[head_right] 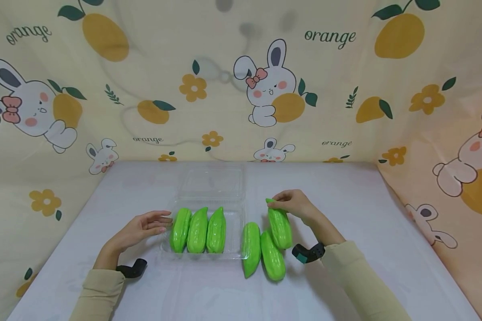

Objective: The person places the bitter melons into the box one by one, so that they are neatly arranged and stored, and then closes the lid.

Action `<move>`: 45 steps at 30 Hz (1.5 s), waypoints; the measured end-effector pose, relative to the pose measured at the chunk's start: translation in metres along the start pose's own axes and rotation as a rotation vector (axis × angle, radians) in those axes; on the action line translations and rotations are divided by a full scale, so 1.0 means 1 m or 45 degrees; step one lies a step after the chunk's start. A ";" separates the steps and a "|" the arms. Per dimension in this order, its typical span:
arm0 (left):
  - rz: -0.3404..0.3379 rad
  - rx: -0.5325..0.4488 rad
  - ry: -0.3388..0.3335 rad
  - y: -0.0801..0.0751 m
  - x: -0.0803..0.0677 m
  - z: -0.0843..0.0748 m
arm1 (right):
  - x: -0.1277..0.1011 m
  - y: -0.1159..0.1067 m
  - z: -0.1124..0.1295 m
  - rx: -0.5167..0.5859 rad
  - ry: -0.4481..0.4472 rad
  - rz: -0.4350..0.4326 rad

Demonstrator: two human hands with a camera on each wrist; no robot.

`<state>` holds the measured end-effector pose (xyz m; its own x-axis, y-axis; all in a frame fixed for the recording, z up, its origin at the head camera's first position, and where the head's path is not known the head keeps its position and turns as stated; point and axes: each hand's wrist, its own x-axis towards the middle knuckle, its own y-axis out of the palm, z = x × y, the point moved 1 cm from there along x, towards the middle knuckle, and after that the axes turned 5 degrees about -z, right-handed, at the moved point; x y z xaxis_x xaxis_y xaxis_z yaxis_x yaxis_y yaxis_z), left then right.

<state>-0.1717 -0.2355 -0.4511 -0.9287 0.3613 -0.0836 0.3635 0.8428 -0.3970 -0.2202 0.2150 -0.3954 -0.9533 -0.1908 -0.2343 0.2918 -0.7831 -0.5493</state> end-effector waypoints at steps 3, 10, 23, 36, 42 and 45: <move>-0.001 -0.003 -0.008 0.000 0.000 0.000 | -0.001 0.001 0.004 0.031 -0.012 0.009; 0.002 -0.003 -0.003 0.001 0.000 -0.001 | -0.003 0.006 0.010 0.090 0.001 0.020; 0.003 -0.001 -0.006 0.001 0.001 0.000 | -0.004 0.021 0.017 0.212 -0.015 0.043; 0.001 -0.005 -0.005 0.000 0.000 0.000 | -0.002 0.036 0.023 0.290 -0.008 0.068; 0.001 -0.011 -0.011 0.000 0.000 0.001 | -0.002 0.042 0.027 0.325 -0.005 0.054; 0.003 -0.013 -0.009 0.000 0.000 0.001 | -0.001 0.046 0.029 0.347 -0.006 0.050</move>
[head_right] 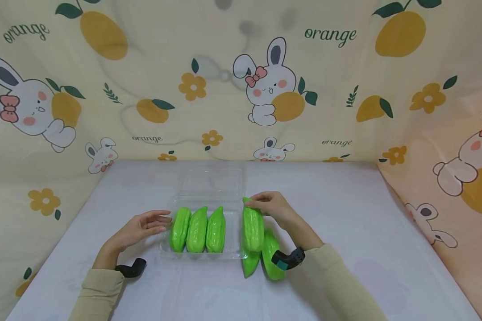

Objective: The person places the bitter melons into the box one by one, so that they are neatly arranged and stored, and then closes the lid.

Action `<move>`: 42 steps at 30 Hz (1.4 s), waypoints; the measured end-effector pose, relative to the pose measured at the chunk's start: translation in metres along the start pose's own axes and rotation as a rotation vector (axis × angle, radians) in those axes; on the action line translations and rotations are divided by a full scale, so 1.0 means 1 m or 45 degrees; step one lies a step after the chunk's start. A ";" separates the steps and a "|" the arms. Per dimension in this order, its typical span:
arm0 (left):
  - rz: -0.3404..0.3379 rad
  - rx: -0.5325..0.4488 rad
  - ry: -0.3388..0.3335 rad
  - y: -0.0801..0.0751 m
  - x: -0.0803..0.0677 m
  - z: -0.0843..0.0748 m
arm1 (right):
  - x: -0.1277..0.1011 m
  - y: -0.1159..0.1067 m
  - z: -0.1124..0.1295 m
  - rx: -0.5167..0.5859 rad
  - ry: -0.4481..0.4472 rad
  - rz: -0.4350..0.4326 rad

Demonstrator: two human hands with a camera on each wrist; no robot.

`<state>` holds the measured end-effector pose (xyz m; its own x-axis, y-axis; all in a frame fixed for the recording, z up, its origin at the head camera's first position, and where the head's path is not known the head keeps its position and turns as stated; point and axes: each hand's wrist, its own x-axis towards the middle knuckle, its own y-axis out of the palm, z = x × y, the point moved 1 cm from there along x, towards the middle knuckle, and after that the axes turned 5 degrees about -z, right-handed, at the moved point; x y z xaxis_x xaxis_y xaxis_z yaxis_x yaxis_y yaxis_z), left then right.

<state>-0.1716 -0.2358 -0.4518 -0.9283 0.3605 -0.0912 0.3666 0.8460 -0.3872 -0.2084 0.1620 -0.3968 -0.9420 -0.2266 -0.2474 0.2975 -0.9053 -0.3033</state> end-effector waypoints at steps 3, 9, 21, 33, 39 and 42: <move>0.000 0.004 0.004 0.000 0.000 -0.001 | 0.002 0.004 0.000 0.008 0.001 -0.002; -0.002 0.005 0.003 0.000 0.000 0.000 | 0.006 0.011 0.000 -0.007 0.008 -0.014; 0.009 -0.007 0.011 0.000 0.001 0.000 | 0.008 0.025 0.000 0.056 0.055 -0.062; 0.000 0.007 -0.001 0.001 0.000 0.000 | 0.013 0.041 -0.002 0.110 0.094 -0.108; -0.002 -0.005 -0.008 0.000 0.000 0.000 | 0.015 0.044 -0.001 0.106 0.061 -0.132; -0.001 -0.006 -0.007 0.000 0.000 0.000 | 0.015 0.044 -0.002 0.105 0.026 -0.135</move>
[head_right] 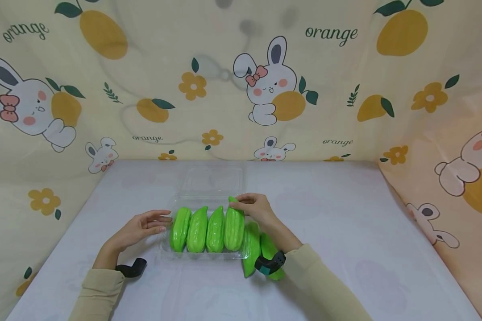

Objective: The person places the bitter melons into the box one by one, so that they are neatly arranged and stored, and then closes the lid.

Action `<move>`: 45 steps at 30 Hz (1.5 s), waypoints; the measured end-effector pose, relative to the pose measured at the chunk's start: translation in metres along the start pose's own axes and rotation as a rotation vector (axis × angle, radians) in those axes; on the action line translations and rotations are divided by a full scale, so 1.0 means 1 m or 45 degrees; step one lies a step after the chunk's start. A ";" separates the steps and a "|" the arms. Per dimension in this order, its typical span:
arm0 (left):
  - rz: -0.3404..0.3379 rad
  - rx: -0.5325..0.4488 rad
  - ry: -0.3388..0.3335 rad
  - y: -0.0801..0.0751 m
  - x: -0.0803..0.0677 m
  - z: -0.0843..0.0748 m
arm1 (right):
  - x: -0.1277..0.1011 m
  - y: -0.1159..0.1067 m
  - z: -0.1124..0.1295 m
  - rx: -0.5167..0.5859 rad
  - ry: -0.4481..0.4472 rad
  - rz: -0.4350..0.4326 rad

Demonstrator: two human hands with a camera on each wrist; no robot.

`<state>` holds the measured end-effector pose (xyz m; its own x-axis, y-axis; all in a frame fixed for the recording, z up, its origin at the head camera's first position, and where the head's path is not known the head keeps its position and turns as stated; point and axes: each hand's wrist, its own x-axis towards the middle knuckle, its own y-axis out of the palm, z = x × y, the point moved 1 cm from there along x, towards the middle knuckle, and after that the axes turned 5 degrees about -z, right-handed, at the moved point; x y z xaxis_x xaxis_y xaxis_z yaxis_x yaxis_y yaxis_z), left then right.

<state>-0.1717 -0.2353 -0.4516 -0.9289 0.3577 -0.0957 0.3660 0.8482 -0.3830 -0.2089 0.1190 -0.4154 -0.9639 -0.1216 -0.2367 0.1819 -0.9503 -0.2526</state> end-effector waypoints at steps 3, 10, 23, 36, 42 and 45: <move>0.000 0.002 -0.001 0.000 0.000 0.000 | 0.000 0.001 0.000 -0.007 -0.022 -0.009; 0.002 -0.013 -0.001 0.000 0.000 0.001 | -0.003 0.005 0.002 -0.079 -0.048 -0.068; 0.002 -0.023 -0.003 0.000 0.000 0.000 | -0.004 0.007 0.003 -0.176 -0.060 -0.025; 0.003 -0.012 0.005 0.001 0.001 0.000 | -0.002 0.010 0.000 -0.293 -0.310 -0.052; 0.002 -0.018 -0.003 0.001 0.001 0.000 | -0.009 0.008 -0.001 -0.357 -0.481 0.039; 0.001 -0.021 -0.002 0.001 0.001 0.000 | -0.011 0.007 -0.002 -0.399 -0.529 0.105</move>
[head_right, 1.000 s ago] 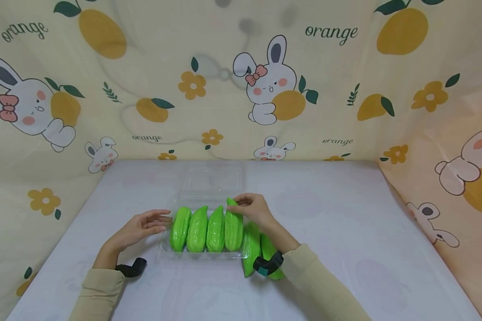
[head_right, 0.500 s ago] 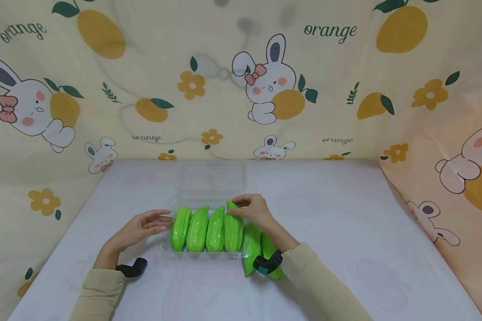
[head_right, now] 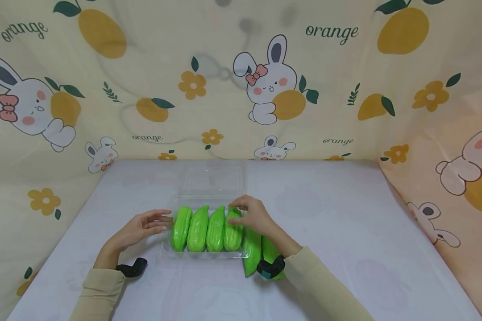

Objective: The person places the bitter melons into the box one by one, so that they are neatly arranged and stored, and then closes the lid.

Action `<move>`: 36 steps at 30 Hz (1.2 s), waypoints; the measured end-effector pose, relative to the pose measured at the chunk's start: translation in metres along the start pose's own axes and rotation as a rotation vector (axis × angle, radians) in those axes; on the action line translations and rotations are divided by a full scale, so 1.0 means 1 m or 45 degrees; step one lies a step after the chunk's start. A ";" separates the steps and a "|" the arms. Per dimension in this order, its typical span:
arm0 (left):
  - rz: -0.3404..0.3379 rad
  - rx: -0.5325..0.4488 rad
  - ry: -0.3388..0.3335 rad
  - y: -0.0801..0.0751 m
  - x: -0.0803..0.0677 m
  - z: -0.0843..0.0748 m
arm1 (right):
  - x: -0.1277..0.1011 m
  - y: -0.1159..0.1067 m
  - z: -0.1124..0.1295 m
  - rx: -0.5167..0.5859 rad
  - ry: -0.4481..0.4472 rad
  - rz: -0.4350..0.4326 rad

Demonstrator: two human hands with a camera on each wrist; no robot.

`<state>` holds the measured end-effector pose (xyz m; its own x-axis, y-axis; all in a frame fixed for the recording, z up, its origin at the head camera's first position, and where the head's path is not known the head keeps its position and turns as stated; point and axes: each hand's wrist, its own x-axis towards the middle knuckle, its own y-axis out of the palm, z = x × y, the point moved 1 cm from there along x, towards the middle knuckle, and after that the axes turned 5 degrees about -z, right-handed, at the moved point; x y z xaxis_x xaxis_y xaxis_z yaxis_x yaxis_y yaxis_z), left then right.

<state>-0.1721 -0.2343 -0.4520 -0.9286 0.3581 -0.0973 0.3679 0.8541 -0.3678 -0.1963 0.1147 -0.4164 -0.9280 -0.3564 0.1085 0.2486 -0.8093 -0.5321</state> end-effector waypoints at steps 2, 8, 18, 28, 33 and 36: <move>0.003 0.001 0.003 0.000 0.000 0.000 | -0.002 -0.001 -0.001 -0.031 -0.042 0.024; -0.001 0.019 0.001 0.000 0.000 -0.002 | -0.007 0.001 -0.003 -0.196 -0.110 0.039; -0.013 0.032 -0.008 0.001 0.001 -0.002 | -0.011 0.002 -0.009 -0.131 -0.169 -0.033; -0.006 0.022 -0.011 0.002 0.001 -0.001 | -0.017 -0.012 -0.010 0.147 0.013 -0.067; -0.002 0.019 -0.003 0.001 0.001 -0.001 | -0.020 -0.018 -0.010 0.163 0.068 -0.102; -0.006 0.017 -0.004 0.001 0.001 -0.001 | -0.022 -0.021 -0.010 0.154 0.089 -0.103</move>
<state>-0.1726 -0.2326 -0.4520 -0.9306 0.3526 -0.0987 0.3627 0.8506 -0.3807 -0.1840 0.1446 -0.4161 -0.9624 -0.2577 0.0857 0.2000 -0.8860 -0.4183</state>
